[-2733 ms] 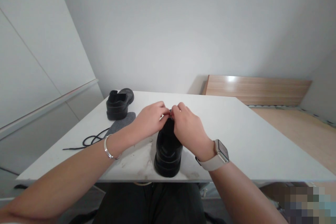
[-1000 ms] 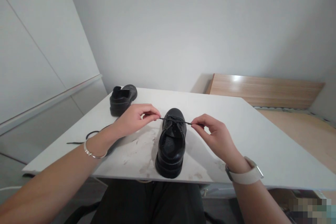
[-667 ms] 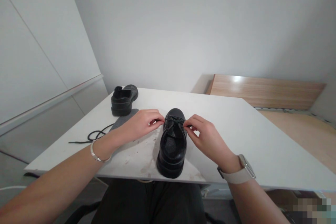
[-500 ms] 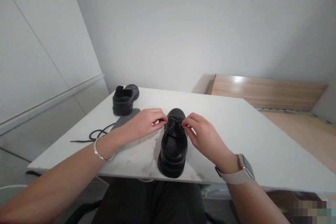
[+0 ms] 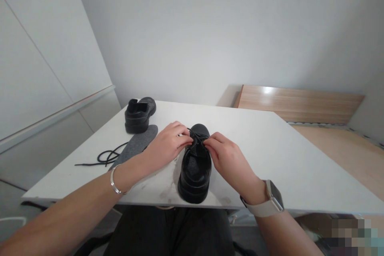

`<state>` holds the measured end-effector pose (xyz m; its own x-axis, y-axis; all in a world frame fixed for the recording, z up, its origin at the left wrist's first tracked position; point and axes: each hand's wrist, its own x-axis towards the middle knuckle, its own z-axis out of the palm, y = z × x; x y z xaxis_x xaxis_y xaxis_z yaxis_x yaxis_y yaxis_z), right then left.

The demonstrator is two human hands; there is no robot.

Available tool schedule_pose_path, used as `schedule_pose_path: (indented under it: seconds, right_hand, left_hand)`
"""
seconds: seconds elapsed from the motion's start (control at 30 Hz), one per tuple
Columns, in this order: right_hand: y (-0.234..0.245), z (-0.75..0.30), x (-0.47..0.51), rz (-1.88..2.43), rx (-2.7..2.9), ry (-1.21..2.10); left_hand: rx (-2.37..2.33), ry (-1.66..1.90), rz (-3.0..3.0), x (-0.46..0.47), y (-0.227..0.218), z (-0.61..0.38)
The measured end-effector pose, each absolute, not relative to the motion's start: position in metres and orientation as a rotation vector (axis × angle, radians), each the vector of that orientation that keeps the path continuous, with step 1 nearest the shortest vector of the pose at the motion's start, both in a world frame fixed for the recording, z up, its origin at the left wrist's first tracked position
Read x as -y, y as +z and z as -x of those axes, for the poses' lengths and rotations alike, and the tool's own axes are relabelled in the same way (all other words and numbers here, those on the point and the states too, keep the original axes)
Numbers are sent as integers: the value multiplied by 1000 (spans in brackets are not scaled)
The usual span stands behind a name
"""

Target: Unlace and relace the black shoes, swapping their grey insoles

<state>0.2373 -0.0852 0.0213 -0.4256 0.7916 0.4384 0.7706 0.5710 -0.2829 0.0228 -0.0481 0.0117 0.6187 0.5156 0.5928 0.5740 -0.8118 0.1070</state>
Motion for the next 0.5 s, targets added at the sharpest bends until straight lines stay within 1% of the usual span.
schedule_pose_path:
  seconds: [0.17, 0.33, 0.5]
  right_hand:
    - [24, -228, 96, 1373, 2348, -56]
    - [29, -222, 97, 1462, 2436, -167]
    - [31, -221, 95, 1500, 2429, -216]
  left_hand:
    - [1067, -793, 2741, 65, 12, -32]
    - [1231, -532, 2744, 76, 25, -43]
    - [1295, -363, 2700, 73, 36, -46]
